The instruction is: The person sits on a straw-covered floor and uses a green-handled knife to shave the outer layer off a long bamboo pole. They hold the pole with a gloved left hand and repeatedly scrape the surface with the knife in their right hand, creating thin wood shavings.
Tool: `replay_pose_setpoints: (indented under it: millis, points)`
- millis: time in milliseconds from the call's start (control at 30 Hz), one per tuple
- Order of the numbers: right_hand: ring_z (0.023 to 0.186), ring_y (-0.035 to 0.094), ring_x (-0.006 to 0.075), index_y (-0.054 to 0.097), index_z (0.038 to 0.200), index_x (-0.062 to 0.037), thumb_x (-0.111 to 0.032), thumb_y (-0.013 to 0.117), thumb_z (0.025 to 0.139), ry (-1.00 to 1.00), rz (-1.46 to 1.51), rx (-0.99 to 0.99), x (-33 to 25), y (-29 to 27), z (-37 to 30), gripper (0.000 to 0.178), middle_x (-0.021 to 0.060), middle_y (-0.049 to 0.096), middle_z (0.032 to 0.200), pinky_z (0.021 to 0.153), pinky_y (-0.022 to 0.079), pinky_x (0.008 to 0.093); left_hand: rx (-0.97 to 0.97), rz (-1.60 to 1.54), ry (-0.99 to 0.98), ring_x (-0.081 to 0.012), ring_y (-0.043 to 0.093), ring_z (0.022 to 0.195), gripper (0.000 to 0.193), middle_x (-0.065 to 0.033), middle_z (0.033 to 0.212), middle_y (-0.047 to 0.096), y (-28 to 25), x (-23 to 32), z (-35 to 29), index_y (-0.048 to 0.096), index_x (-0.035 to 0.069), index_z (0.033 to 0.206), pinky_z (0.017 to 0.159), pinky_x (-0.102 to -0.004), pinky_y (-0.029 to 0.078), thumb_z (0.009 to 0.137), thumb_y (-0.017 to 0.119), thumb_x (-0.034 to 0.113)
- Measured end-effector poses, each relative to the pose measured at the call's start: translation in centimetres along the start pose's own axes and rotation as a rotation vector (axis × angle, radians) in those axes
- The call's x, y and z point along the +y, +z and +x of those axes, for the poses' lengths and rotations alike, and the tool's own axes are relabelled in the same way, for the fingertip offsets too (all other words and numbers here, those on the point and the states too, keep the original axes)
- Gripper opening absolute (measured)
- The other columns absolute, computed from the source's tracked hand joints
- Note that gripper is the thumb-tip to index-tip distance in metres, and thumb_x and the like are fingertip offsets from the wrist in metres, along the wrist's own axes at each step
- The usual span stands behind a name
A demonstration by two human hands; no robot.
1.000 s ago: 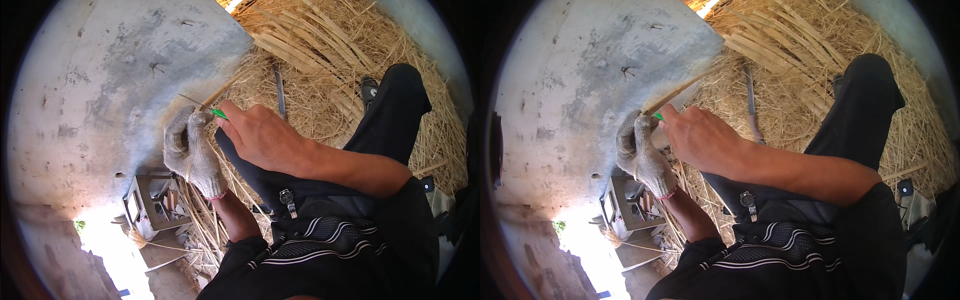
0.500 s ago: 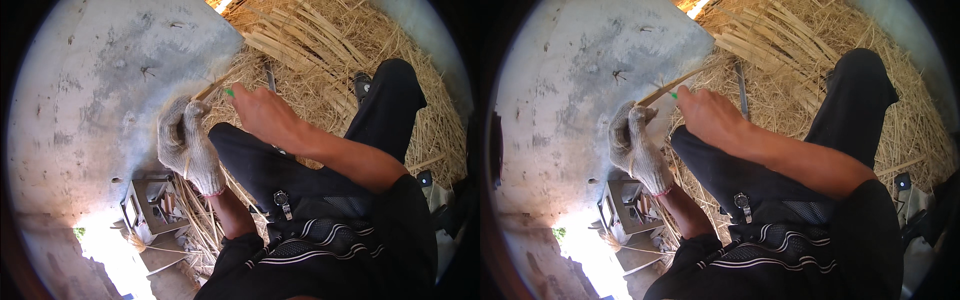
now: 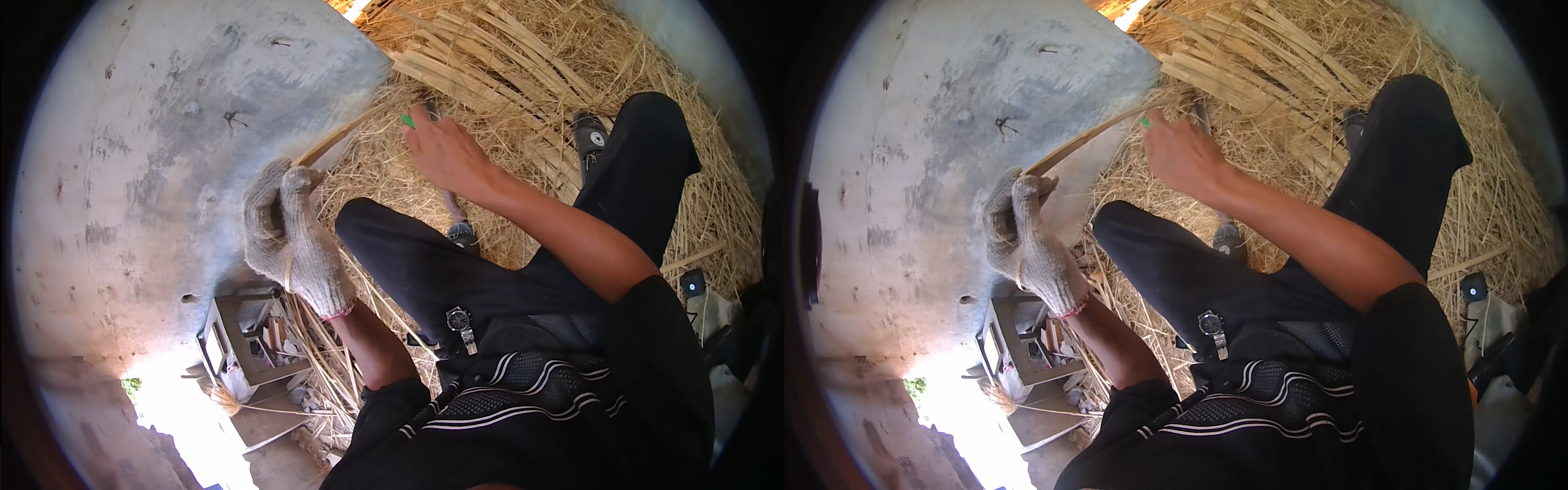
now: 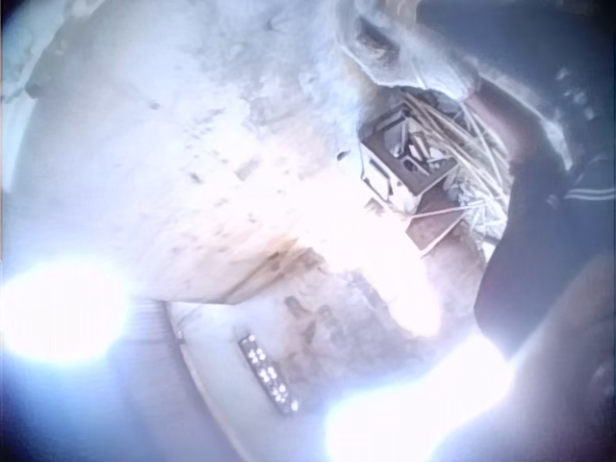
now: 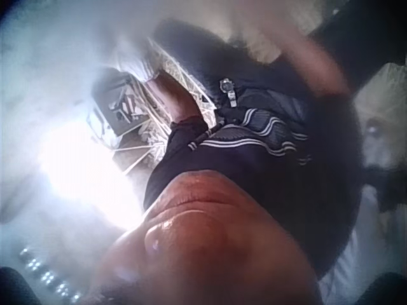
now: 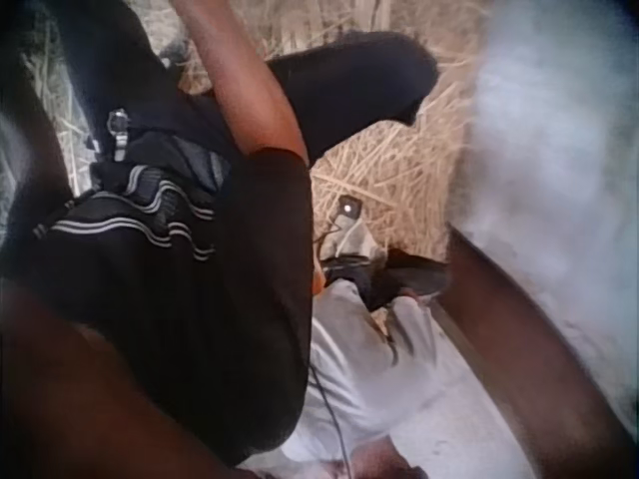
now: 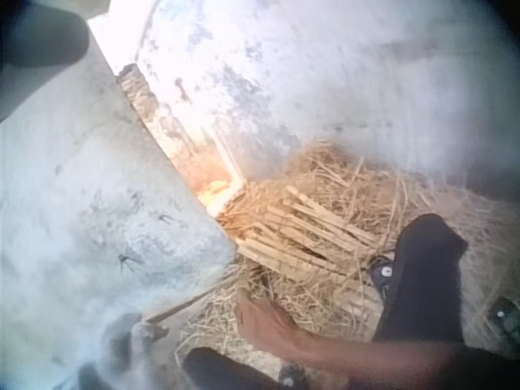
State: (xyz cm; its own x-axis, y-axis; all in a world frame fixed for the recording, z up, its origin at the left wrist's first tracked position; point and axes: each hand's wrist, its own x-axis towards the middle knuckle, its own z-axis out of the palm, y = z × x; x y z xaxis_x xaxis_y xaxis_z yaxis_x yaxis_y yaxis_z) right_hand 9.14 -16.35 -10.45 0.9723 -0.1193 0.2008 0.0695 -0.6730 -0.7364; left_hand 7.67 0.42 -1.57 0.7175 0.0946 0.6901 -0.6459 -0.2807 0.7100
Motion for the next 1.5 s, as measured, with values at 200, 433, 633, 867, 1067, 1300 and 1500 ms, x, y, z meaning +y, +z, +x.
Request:
replay_pose_setpoints:
  millis: [200, 433, 633, 867, 1067, 1300, 1500]
  points:
    - [0.060, 0.065, 0.0435, 0.052, 0.100, 0.0064, -0.019, 0.051, 0.099, -0.310, 0.340, 0.082, -6.8, -1.3, -3.7, 0.025, 0.0267, 0.059, 0.060, 0.055, 0.053, 0.0473, -0.042, 0.055, 0.045, -0.0207, 0.070, 0.077, 0.014, -0.0137, 0.099, 0.070, -0.9, -0.5, -0.1, 0.068, -0.004, 0.100, 0.075, -0.0315, 0.059, 0.086, 0.068, -0.005]
    - [0.059, 0.066, 0.0424, 0.051, 0.093, 0.0054, -0.019, 0.051, 0.099, -0.277, 0.378, 0.038, -8.1, -2.6, -4.5, 0.025, 0.0256, 0.059, 0.059, 0.050, 0.053, 0.0458, -0.046, 0.088, 0.062, -0.0161, 0.068, 0.083, 0.012, -0.0108, 0.097, 0.070, -0.8, 0.0, 0.1, 0.071, -0.003, 0.095, 0.073, -0.0269, 0.056, 0.083, 0.070, -0.005]
    - [0.061, 0.067, 0.0416, 0.051, 0.094, 0.0057, -0.016, 0.051, 0.099, -0.263, 0.335, 0.017, -8.2, -3.0, -4.8, 0.022, 0.0263, 0.060, 0.062, 0.052, 0.055, 0.0456, -0.069, 0.159, 0.112, -0.0153, 0.066, 0.083, 0.012, -0.0094, 0.095, 0.071, -0.4, 0.2, 0.2, 0.071, -0.001, 0.094, 0.075, -0.0276, 0.054, 0.082, 0.074, -0.003]
    - [0.066, 0.068, 0.0437, 0.053, 0.095, 0.0060, -0.012, 0.049, 0.097, -0.175, 0.157, 0.099, -5.0, -1.1, -2.5, 0.019, 0.0296, 0.063, 0.070, 0.055, 0.056, 0.0468, -0.083, 0.102, 0.101, -0.0200, 0.070, 0.076, 0.014, -0.0142, 0.094, 0.070, 0.8, 0.2, 0.0, 0.069, -0.005, 0.099, 0.074, -0.0306, 0.059, 0.085, 0.068, -0.006]
    - [0.061, 0.065, 0.0455, 0.053, 0.096, 0.0068, -0.020, 0.050, 0.100, -0.256, 0.434, 0.071, -7.5, -3.9, -3.9, 0.028, 0.0267, 0.060, 0.061, 0.054, 0.052, 0.0491, -0.065, 0.088, 0.039, -0.0181, 0.068, 0.084, 0.013, -0.0124, 0.097, 0.071, 1.2, 0.7, 0.6, 0.071, -0.004, 0.096, 0.076, -0.0298, 0.058, 0.083, 0.070, -0.006]
    - [0.061, 0.063, 0.0468, 0.055, 0.097, 0.0079, -0.024, 0.050, 0.100, -0.225, 0.524, 0.038, -7.6, -4.4, -4.0, 0.032, 0.0278, 0.060, 0.062, 0.056, 0.052, 0.0509, -0.064, 0.131, 0.081, -0.0166, 0.066, 0.089, 0.012, -0.0094, 0.096, 0.071, 1.4, 0.6, 0.6, 0.072, -0.002, 0.091, 0.079, -0.0284, 0.052, 0.081, 0.070, -0.008]
    - [0.061, 0.063, 0.0463, 0.055, 0.096, 0.0083, -0.023, 0.049, 0.101, -0.190, 0.557, 0.014, -7.8, -4.8, -4.2, 0.033, 0.0279, 0.060, 0.062, 0.056, 0.051, 0.0507, -0.073, 0.094, 0.080, -0.0167, 0.066, 0.090, 0.012, -0.0093, 0.098, 0.071, 1.3, 0.4, 0.4, 0.072, -0.002, 0.093, 0.080, -0.0276, 0.052, 0.082, 0.070, -0.007]
